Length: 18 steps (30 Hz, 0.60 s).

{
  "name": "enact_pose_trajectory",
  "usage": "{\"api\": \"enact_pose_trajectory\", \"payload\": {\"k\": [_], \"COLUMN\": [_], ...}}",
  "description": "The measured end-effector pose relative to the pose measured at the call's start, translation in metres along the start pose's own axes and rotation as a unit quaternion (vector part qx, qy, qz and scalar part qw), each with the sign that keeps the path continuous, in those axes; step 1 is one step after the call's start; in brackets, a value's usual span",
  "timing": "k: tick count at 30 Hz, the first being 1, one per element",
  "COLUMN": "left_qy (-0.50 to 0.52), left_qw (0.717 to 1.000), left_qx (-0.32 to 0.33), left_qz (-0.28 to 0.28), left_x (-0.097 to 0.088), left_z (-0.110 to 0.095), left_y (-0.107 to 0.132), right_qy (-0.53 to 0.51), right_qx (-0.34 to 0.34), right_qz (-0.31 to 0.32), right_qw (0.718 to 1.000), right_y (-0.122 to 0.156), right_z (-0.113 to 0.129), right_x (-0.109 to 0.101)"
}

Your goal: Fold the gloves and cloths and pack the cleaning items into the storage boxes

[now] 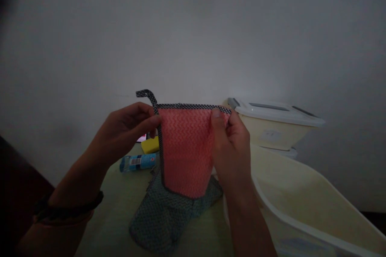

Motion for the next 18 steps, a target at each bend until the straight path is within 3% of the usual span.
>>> {"api": "enact_pose_trajectory", "payload": {"k": [3, 9, 18], "left_qy": [-0.007, 0.002, -0.048], "left_qw": [1.000, 1.000, 0.999], "left_qx": [0.006, 0.018, 0.011], "left_qz": [-0.014, 0.024, 0.004], "left_x": [-0.0020, 0.0043, -0.0015], "left_z": [-0.0004, -0.0038, -0.0028], "left_y": [0.0008, 0.0026, 0.0025], "right_qy": [-0.016, -0.010, -0.006], "right_qx": [-0.008, -0.019, -0.010], "right_qz": [0.009, 0.019, 0.023], "right_qw": [1.000, 1.000, 1.000], "right_y": [-0.0008, -0.0017, -0.0026], "right_z": [0.0003, 0.0011, -0.0023], "right_x": [0.0015, 0.0027, 0.0031]}}
Point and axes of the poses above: each hand's wrist, its own y-axis away from the middle knuckle, its own x-axis out of the palm, z = x × y, the point moved 7 cm from there along -y, towards the middle knuckle, and after that the axes turned 6 degrees about -y, right-handed, at the moved point
